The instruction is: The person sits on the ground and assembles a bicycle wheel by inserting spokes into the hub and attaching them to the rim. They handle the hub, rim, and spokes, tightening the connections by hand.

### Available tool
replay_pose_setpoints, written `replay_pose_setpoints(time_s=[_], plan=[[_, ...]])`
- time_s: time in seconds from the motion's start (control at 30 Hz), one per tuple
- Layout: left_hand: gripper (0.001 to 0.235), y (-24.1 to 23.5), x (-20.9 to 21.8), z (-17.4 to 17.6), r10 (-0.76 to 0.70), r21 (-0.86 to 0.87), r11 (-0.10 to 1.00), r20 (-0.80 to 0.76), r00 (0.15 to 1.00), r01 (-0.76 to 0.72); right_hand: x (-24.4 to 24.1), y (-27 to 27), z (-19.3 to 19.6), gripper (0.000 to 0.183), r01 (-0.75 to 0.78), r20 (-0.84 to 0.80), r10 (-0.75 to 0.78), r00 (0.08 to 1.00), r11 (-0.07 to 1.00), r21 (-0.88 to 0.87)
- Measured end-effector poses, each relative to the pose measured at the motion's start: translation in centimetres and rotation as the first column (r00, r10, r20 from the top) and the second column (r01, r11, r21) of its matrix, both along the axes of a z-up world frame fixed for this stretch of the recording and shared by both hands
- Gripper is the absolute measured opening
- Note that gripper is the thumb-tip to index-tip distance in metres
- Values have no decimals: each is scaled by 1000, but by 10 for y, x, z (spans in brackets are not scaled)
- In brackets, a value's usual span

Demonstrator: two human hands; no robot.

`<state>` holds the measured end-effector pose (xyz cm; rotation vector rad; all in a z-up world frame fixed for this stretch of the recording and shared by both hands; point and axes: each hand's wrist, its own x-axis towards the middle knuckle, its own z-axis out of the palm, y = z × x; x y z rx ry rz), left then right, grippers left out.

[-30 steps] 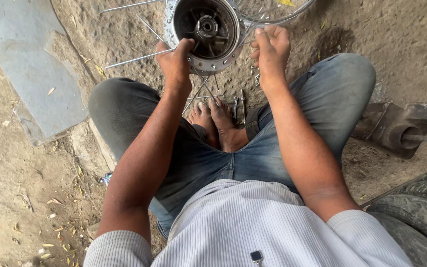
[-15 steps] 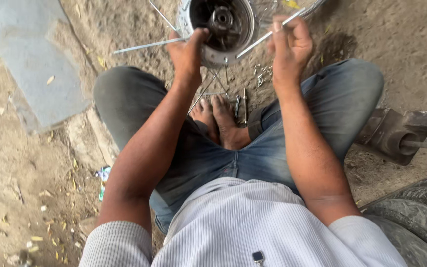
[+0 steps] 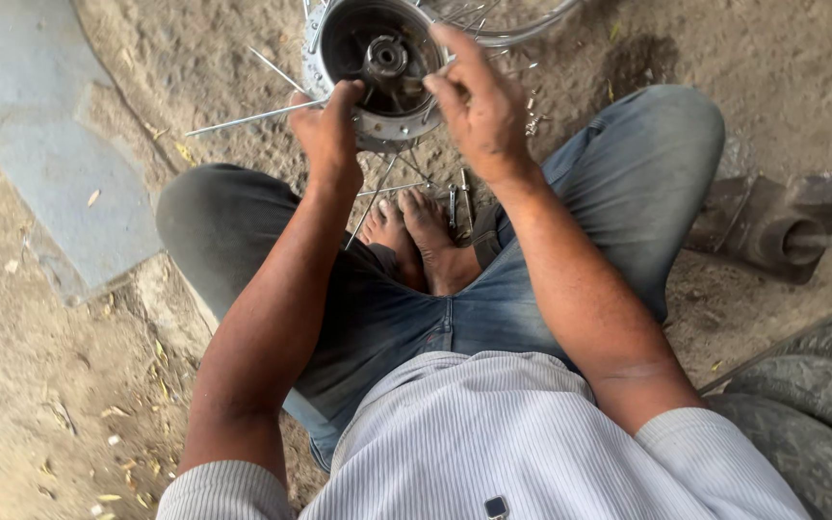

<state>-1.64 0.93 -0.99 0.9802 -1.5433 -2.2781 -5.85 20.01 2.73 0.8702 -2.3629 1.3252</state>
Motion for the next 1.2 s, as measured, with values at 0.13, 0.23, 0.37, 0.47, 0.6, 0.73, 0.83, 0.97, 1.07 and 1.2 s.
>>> replay_pose_setpoints(time_s=[0.13, 0.23, 0.37, 0.47, 0.6, 0.73, 0.83, 0.97, 1.07, 1.2], plan=[[44, 3, 1, 1, -92, -47, 995, -24, 995, 91, 8, 0, -2, 29, -75, -81, 76, 994, 997, 23], [45, 0, 1, -5, -80, -29, 996, 35, 996, 81, 12, -1, -1, 16, -147, 11, 147, 989, 989, 18], [44, -5, 0, -15, -53, 9, 999, -1, 999, 53, 5, -1, 0, 7, -168, -11, 169, 986, 985, 40], [44, -10, -4, -18, 27, -15, 999, -11, 1000, -28, 3, 5, -2, 5, -123, 56, 124, 991, 992, -18], [42, -19, -12, -14, 141, 149, 982, -146, 979, -120, 0, 14, -14, 6, 51, 179, -26, 983, 989, -138], [34, -28, -13, -8, 156, 243, 962, -112, 981, -125, -3, 10, -36, 6, 183, 430, -80, 899, 962, -204], [30, -32, -9, -5, 172, 269, 953, -106, 979, -138, 6, 0, -44, 14, 142, 455, -118, 883, 990, -18], [29, -25, -8, -6, 207, 287, 943, -96, 974, -172, 28, -11, -33, 14, 27, 131, -41, 991, 994, 104], [29, -23, -12, -6, 255, 310, 925, -79, 964, -220, 37, -19, -17, 16, -84, 168, 63, 984, 989, 122], [31, -27, -6, -10, 257, 330, 913, -9, 966, -240, 50, -27, -15, 30, -228, 849, 95, 520, 973, 30]])
